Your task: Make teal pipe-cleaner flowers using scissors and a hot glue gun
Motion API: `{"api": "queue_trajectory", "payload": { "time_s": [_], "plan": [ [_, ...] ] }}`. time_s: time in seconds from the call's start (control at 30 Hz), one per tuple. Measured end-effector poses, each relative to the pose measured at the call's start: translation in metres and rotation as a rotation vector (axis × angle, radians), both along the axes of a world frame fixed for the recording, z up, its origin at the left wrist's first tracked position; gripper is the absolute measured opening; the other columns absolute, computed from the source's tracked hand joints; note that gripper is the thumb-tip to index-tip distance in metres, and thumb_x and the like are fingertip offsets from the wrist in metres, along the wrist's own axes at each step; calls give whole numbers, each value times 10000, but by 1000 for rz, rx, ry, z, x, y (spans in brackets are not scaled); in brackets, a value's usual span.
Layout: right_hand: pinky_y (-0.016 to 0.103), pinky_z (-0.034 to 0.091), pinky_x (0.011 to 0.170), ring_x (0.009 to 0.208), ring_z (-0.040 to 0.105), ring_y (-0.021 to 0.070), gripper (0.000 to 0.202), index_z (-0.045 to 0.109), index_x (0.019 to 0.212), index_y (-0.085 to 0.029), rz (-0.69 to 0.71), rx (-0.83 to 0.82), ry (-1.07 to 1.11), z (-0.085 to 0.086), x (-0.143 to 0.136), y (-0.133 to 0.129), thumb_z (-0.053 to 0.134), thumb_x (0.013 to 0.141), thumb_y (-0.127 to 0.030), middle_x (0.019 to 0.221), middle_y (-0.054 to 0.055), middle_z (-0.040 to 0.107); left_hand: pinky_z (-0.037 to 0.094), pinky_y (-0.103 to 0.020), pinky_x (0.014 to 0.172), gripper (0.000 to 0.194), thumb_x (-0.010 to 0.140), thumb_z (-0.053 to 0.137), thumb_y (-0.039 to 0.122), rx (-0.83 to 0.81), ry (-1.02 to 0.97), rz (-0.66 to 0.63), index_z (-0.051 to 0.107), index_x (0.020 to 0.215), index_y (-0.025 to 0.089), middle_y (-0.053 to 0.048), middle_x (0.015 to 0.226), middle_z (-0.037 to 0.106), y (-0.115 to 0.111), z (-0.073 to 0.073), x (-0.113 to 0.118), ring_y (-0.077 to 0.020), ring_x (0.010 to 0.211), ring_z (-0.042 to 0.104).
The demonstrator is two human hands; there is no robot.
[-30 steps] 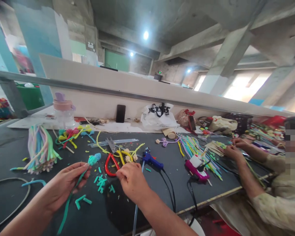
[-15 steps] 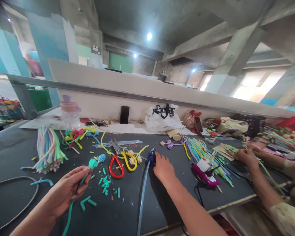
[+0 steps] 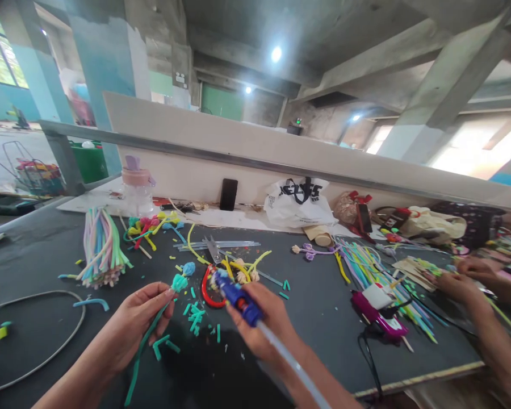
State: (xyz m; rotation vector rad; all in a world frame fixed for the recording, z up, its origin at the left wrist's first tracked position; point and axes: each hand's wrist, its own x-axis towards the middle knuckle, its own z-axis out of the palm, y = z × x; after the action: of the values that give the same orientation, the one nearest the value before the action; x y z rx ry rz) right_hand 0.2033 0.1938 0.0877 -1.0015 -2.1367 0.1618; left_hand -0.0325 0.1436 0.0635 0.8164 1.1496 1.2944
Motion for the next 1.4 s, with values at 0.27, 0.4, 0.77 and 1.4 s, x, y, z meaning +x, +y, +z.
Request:
{"api": "queue_trajectory", "payload": {
  "time_s": [0.27, 0.4, 0.77, 1.4],
  "plan": [
    [241, 481, 648, 722, 635, 170, 163, 553, 887, -221, 152, -1, -257, -8, -35, -20, 594, 734, -259, 815, 50, 656, 344, -165, 335, 282, 734, 630, 417, -2, -10, 40, 507, 664, 173, 62, 506, 490, 3, -7, -1, -61, 368, 438],
    [236, 467, 630, 708, 627, 165, 156, 548, 890, -223, 156, 16, -269, -12, -36, -19, 592, 749, -274, 810, 45, 652, 325, -169, 313, 293, 734, 624, 409, 28, 13, 45, 502, 622, 168, 54, 502, 485, 3, -7, -2, -67, 363, 428],
    [211, 387, 540, 617, 601, 136, 118, 512, 783, -206, 134, 31, -368, -7, -47, -21, 558, 807, -311, 712, 8, 619, 327, -175, 322, 285, 777, 581, 380, 65, 39, 34, 492, 605, 170, 50, 469, 493, 3, -6, -2, -67, 352, 409],
    [206, 364, 552, 618, 575, 134, 36, 524, 766, -194, 112, -2, -424, -8, -46, -20, 546, 777, -220, 695, 9, 599, 338, -170, 308, 299, 708, 634, 419, 29, 35, 76, 505, 600, 171, 54, 474, 492, 3, -3, -1, -63, 346, 409]
  ]
}}
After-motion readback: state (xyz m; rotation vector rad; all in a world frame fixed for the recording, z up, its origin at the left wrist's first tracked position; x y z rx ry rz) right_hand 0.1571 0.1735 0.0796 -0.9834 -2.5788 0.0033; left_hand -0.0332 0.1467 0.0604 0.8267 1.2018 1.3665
